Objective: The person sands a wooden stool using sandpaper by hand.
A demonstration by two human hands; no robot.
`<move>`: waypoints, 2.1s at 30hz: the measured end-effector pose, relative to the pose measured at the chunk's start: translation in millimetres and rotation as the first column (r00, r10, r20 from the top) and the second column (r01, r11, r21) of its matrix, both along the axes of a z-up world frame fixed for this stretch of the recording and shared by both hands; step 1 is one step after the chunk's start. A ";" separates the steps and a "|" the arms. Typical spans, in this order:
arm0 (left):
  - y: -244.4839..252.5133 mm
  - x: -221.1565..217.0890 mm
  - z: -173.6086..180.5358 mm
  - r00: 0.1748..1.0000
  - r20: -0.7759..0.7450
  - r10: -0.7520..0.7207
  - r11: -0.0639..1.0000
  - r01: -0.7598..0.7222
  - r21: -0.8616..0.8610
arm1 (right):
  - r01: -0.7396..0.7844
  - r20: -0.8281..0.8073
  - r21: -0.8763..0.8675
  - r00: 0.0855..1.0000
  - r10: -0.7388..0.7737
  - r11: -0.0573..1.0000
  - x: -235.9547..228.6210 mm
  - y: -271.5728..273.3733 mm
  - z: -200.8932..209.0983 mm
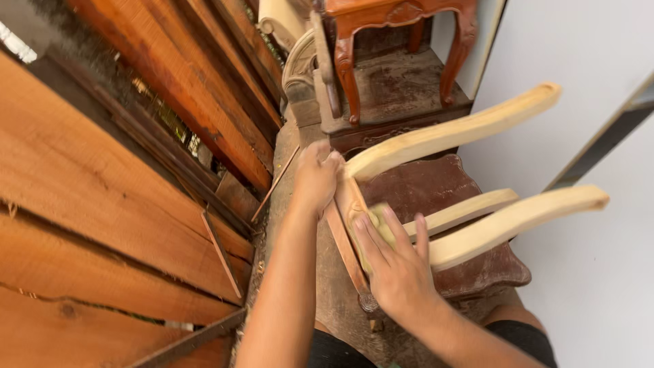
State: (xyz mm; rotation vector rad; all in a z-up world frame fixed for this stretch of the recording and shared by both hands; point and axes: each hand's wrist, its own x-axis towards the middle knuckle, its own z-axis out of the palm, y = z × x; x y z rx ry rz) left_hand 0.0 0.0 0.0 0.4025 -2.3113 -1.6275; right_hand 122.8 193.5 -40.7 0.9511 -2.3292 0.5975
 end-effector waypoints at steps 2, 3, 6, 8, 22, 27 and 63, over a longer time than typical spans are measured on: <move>-2.9 -2.6 -0.6 1.000 0.021 0.000 0.999 -0.001 0.051 | 0.019 -0.084 -0.012 0.996 -0.020 1.000 0.9 -2.5 7.7; -5.7 -5.7 1.4 1.000 0.023 -0.016 0.998 0.015 0.053 | 0.043 -0.132 -0.042 0.990 -0.049 0.998 0.5 -7.3 11.5; -7.8 -3.8 0.7 1.000 -0.003 -0.012 0.997 0.012 0.080 | 0.040 -0.009 -0.049 0.999 -0.041 0.998 -32.1 -28.1 29.2; -8.7 2.5 -3.5 0.997 -0.081 -0.014 1.000 0.013 -0.013 | 0.086 0.144 0.061 0.985 -0.094 0.994 -60.5 -43.6 40.5; -9.5 -9.0 4.9 0.996 -0.075 -0.043 0.988 0.053 0.146 | 0.089 -0.036 0.049 0.996 -0.087 0.995 -78.1 -43.7 27.4; -2.8 -13.0 1.2 0.988 -0.155 0.008 0.934 0.048 0.355 | 0.045 -0.018 0.022 0.999 -0.045 0.999 -17.1 -1.9 42.5; 0.3 22.6 13.4 0.991 -0.034 0.128 0.992 -0.128 -0.007 | -0.640 0.031 0.156 0.764 0.644 0.752 -143.9 -13.7 83.9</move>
